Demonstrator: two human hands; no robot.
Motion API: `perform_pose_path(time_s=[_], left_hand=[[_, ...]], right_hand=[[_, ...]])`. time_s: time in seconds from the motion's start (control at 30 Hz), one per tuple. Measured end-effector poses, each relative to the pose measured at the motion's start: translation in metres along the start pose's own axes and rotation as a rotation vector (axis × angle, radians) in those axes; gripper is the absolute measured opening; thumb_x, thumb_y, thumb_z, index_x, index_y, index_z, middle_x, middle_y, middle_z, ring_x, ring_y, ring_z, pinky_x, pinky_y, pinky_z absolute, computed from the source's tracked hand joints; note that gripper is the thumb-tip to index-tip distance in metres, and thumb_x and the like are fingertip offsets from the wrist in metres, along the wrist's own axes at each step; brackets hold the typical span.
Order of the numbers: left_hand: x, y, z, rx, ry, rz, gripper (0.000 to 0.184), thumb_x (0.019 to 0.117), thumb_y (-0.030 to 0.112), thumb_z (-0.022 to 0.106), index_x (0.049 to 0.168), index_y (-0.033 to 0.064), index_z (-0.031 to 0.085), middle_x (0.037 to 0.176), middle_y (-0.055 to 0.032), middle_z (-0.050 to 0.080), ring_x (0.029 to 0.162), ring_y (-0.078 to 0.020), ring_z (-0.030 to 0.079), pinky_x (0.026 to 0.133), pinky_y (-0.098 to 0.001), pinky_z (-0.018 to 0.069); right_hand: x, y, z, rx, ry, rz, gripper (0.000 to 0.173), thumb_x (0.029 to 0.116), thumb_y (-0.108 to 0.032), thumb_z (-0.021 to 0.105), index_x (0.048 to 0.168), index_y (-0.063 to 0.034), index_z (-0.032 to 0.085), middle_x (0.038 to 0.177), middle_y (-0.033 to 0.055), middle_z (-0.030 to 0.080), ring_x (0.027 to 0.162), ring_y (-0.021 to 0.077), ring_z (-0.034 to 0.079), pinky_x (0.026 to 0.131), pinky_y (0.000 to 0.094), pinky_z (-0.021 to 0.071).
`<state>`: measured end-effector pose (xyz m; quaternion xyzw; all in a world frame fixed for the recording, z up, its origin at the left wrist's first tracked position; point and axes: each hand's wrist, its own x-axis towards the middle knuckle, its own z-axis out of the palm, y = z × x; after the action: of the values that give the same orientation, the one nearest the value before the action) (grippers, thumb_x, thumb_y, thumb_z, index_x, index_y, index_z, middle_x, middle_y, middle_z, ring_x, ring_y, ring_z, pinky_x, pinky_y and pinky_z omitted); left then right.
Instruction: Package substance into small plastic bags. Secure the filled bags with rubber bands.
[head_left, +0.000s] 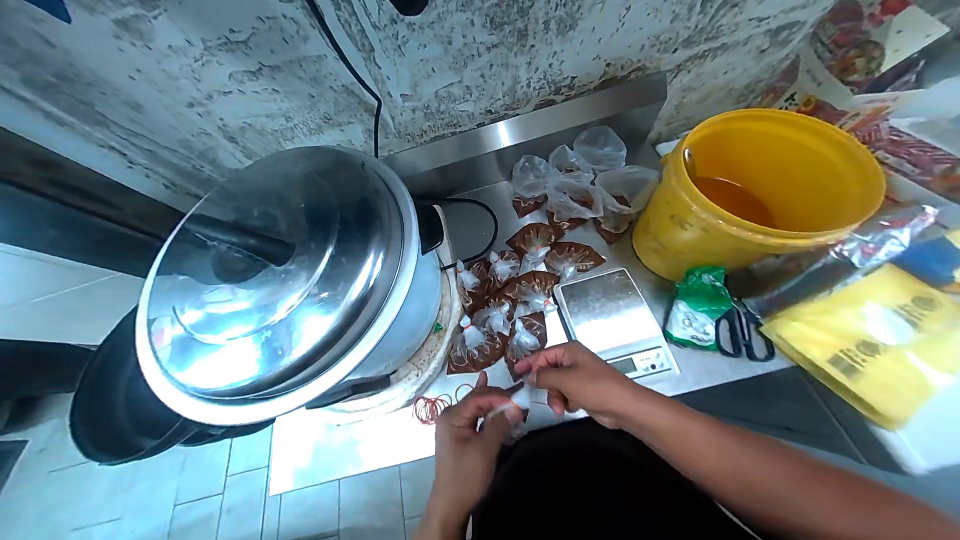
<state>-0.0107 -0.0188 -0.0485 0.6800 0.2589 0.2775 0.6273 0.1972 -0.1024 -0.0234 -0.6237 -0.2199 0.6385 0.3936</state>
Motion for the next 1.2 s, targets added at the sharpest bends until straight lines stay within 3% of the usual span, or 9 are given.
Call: perform_pose_path(time_s=[0.07, 0.23, 0.33, 0.4, 0.63, 0.83, 0.93, 1.03, 1.2], left_hand=[[0.001, -0.009, 0.001, 0.38, -0.057, 0.187, 0.01, 0.0933, 0.016, 0.07, 0.093, 0.01, 0.078, 0.095, 0.0011, 0.077, 0.099, -0.012, 0.073, 0.117, -0.0483, 0.045], [0.004, -0.009, 0.001, 0.456, 0.194, 0.113, 0.011, 0.0915, 0.018, 0.07, 0.091, 0.0103, 0.078, 0.091, 0.0024, 0.076, 0.092, -0.0088, 0.073, 0.111, -0.0426, 0.0497], [0.007, 0.006, 0.0, -0.034, 0.321, -0.213, 0.01, 0.0908, 0.005, 0.067, 0.093, -0.002, 0.074, 0.078, -0.0097, 0.072, 0.064, -0.0145, 0.068, 0.061, -0.0292, 0.059], [0.006, 0.009, -0.003, -0.281, 0.282, -0.295, 0.011, 0.0909, 0.002, 0.064, 0.094, -0.0051, 0.072, 0.079, -0.0144, 0.072, 0.065, -0.0164, 0.067, 0.057, -0.0307, 0.0576], [-0.006, -0.018, -0.002, 0.41, -0.017, 0.202, 0.01, 0.0939, 0.02, 0.071, 0.094, 0.0136, 0.079, 0.095, 0.0032, 0.077, 0.098, -0.0107, 0.073, 0.119, -0.0539, 0.0401], [0.002, -0.019, 0.002, 0.783, 0.109, 0.334, 0.018, 0.0945, 0.023, 0.063, 0.089, 0.0152, 0.079, 0.09, 0.0055, 0.076, 0.095, -0.0096, 0.073, 0.117, -0.0629, 0.0364], [0.004, -0.007, 0.005, 0.483, 0.194, 0.075, 0.012, 0.0918, 0.018, 0.068, 0.091, 0.0112, 0.078, 0.087, 0.004, 0.075, 0.087, -0.0068, 0.072, 0.117, -0.0474, 0.0422], [0.007, 0.003, -0.001, -0.138, 0.279, -0.242, 0.011, 0.0911, 0.005, 0.066, 0.093, -0.0036, 0.073, 0.077, -0.012, 0.072, 0.065, -0.0162, 0.068, 0.063, -0.0315, 0.0596], [-0.004, -0.003, -0.004, -0.32, 0.107, -0.153, 0.009, 0.0895, 0.002, 0.069, 0.095, -0.0015, 0.074, 0.084, -0.0126, 0.075, 0.074, -0.015, 0.072, 0.073, -0.0314, 0.0613]], right_hand=[[-0.003, -0.01, 0.009, 0.026, -0.006, 0.06, 0.024, 0.1005, -0.014, 0.06, 0.121, -0.0051, 0.069, 0.095, 0.0039, 0.068, 0.056, 0.0068, 0.054, 0.051, 0.0224, 0.0467], [-0.017, -0.009, 0.029, -0.28, -0.033, -0.154, 0.018, 0.0992, -0.019, 0.061, 0.105, -0.0089, 0.074, 0.153, 0.0024, 0.052, 0.084, 0.0067, 0.07, 0.063, 0.0262, 0.0585], [-0.014, 0.007, 0.026, -0.402, -0.033, -0.25, 0.019, 0.0968, -0.02, 0.065, 0.106, -0.0069, 0.075, 0.156, 0.006, 0.048, 0.098, 0.0086, 0.069, 0.08, 0.0276, 0.0602], [-0.004, 0.019, 0.016, -0.408, -0.012, -0.268, 0.018, 0.097, -0.02, 0.064, 0.1, -0.0055, 0.075, 0.151, 0.0056, 0.052, 0.094, 0.0087, 0.07, 0.08, 0.0279, 0.0603], [0.001, 0.001, 0.012, 0.038, -0.001, 0.029, 0.025, 0.0971, -0.011, 0.06, 0.119, -0.0062, 0.07, 0.094, 0.0036, 0.069, 0.059, 0.0079, 0.057, 0.052, 0.0229, 0.0476], [-0.014, -0.002, 0.034, -0.216, -0.004, -0.09, 0.014, 0.0987, -0.018, 0.06, 0.099, -0.0092, 0.071, 0.153, 0.0016, 0.051, 0.076, 0.0083, 0.07, 0.061, 0.0278, 0.0595], [-0.015, -0.001, 0.031, -0.259, -0.041, -0.153, 0.014, 0.0984, -0.018, 0.062, 0.103, -0.011, 0.073, 0.159, -0.0004, 0.045, 0.085, 0.008, 0.072, 0.064, 0.0282, 0.0608], [-0.011, 0.008, 0.021, -0.304, -0.05, -0.171, 0.013, 0.0973, -0.018, 0.065, 0.102, -0.0104, 0.075, 0.154, 0.0008, 0.051, 0.084, 0.0091, 0.07, 0.064, 0.0283, 0.0605], [0.004, 0.012, 0.006, -0.285, -0.018, -0.225, 0.015, 0.0976, -0.016, 0.061, 0.098, -0.0056, 0.071, 0.131, 0.0053, 0.064, 0.077, 0.0094, 0.067, 0.068, 0.0277, 0.059]])
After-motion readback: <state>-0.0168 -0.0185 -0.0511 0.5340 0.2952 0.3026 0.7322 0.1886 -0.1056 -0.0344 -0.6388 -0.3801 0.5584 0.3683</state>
